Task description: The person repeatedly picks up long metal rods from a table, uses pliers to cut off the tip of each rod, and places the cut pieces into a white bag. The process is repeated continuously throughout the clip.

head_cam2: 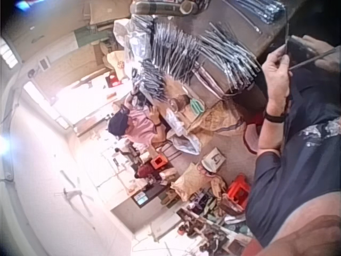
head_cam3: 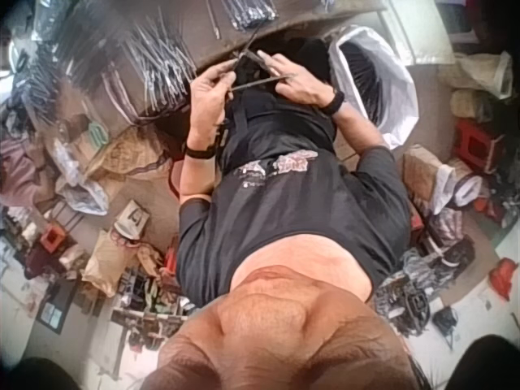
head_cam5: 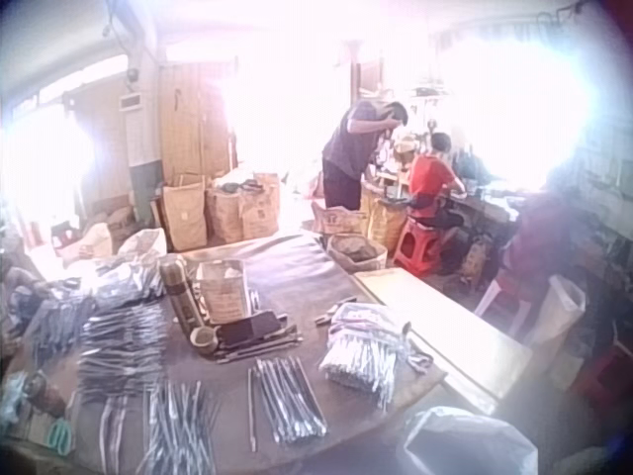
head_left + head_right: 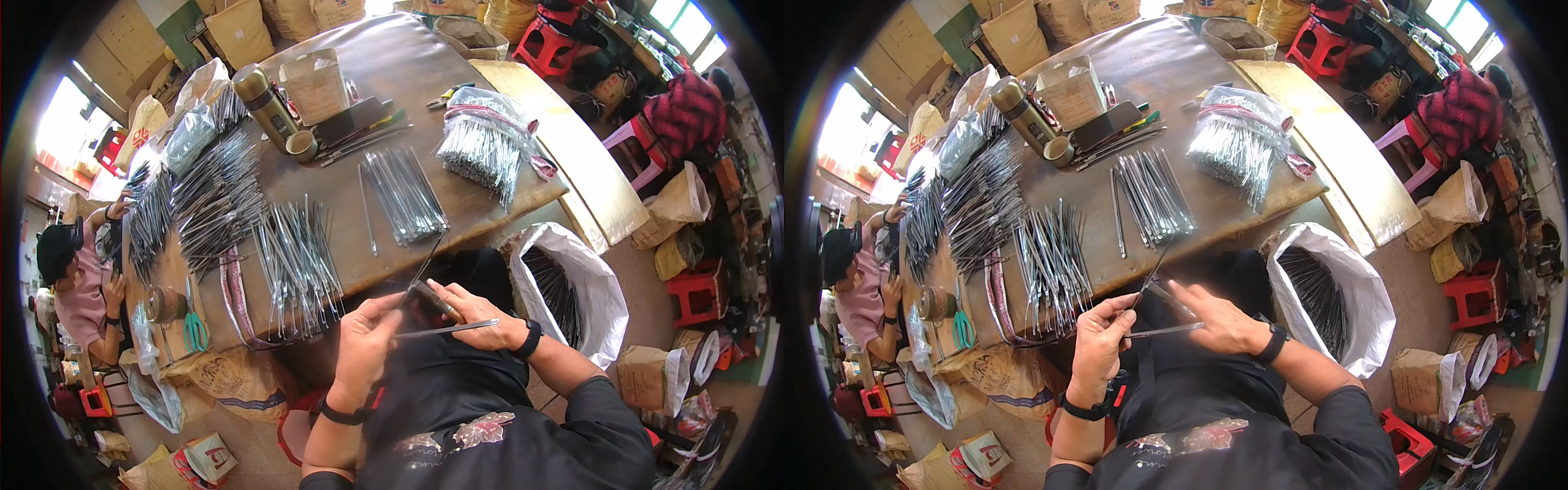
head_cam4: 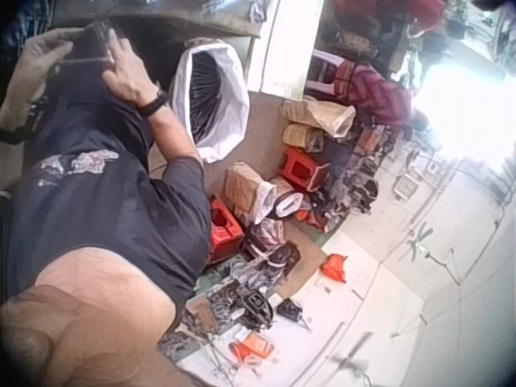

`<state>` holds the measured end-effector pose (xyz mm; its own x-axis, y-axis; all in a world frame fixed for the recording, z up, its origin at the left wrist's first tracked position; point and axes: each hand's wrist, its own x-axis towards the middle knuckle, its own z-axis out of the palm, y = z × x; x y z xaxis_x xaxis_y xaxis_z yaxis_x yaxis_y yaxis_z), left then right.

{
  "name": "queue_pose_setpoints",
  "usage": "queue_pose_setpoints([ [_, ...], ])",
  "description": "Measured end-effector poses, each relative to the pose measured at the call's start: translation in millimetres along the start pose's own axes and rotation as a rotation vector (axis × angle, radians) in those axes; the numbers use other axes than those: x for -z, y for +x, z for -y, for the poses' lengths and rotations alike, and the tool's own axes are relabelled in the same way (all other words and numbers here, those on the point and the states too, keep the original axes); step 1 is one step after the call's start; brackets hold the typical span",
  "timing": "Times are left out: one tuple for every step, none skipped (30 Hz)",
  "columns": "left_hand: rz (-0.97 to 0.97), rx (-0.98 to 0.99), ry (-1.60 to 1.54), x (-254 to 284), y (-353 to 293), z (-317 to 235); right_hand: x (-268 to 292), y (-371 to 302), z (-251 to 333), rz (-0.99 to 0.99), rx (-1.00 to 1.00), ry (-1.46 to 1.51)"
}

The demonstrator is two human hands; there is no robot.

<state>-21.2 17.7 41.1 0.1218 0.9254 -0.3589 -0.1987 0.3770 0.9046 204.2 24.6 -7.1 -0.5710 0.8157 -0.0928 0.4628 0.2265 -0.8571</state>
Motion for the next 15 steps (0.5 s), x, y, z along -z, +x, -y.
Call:
queue_pose_setpoints([
  [0.007,0.004,-0.018,0.0,0.3,0.1,0.2,0.0,0.8,0.007,0.003,-0.008],
  [0.006,0.009,-0.029,-0.1,0.4,0.1,0.4,0.1,1.9,-0.005,0.021,-0.033],
  [0.006,0.014,-0.041,-0.3,0.5,0.0,0.6,0.4,3.1,-0.017,0.039,-0.059],
  [0.006,0.019,-0.044,-0.5,0.3,-0.2,0.6,0.8,4.4,-0.028,0.056,-0.084],
  [0.005,0.024,-0.046,-0.8,0.0,-0.6,0.9,0.8,5.7,-0.039,0.062,-0.107],
  [-0.003,0.032,-0.043,-1.0,-0.3,-0.9,1.6,0.8,6.6,-0.048,0.068,-0.131],
  [0.004,0.033,-0.052,-1.1,-0.7,-1.4,2.6,0.8,7.2,-0.057,0.084,-0.161],
  [0.004,0.038,-0.056,-1.1,-1.1,-1.9,3.4,1.0,7.4,-0.059,0.074,-0.152],
  [0.003,0.043,-0.060,-1.0,-1.5,-2.3,4.1,1.0,7.4,-0.060,0.072,-0.149],
  [0.005,0.039,-0.060,-0.8,-1.7,-2.7,4.3,1.2,7.3,-0.061,0.071,-0.145],
  [0.008,0.035,-0.060,-0.5,-1.9,-3.1,3.9,1.5,7.3,-0.080,0.090,-0.143],
  [0.001,0.038,-0.051,-0.2,-1.9,-3.4,2.9,2.0,7.2,-0.100,0.109,-0.141],
  [0.012,0.035,-0.062,0.0,-2.1,-3.6,1.8,2.4,7.2,-0.120,0.128,-0.139],
  [0.011,0.038,-0.067,0.3,-2.3,-3.7,0.2,2.8,7.5,-0.122,0.126,-0.121],
  [0.002,0.050,-0.061,0.6,-2.5,-3.7,-1.5,3.1,8.0,-0.124,0.124,-0.103],
])
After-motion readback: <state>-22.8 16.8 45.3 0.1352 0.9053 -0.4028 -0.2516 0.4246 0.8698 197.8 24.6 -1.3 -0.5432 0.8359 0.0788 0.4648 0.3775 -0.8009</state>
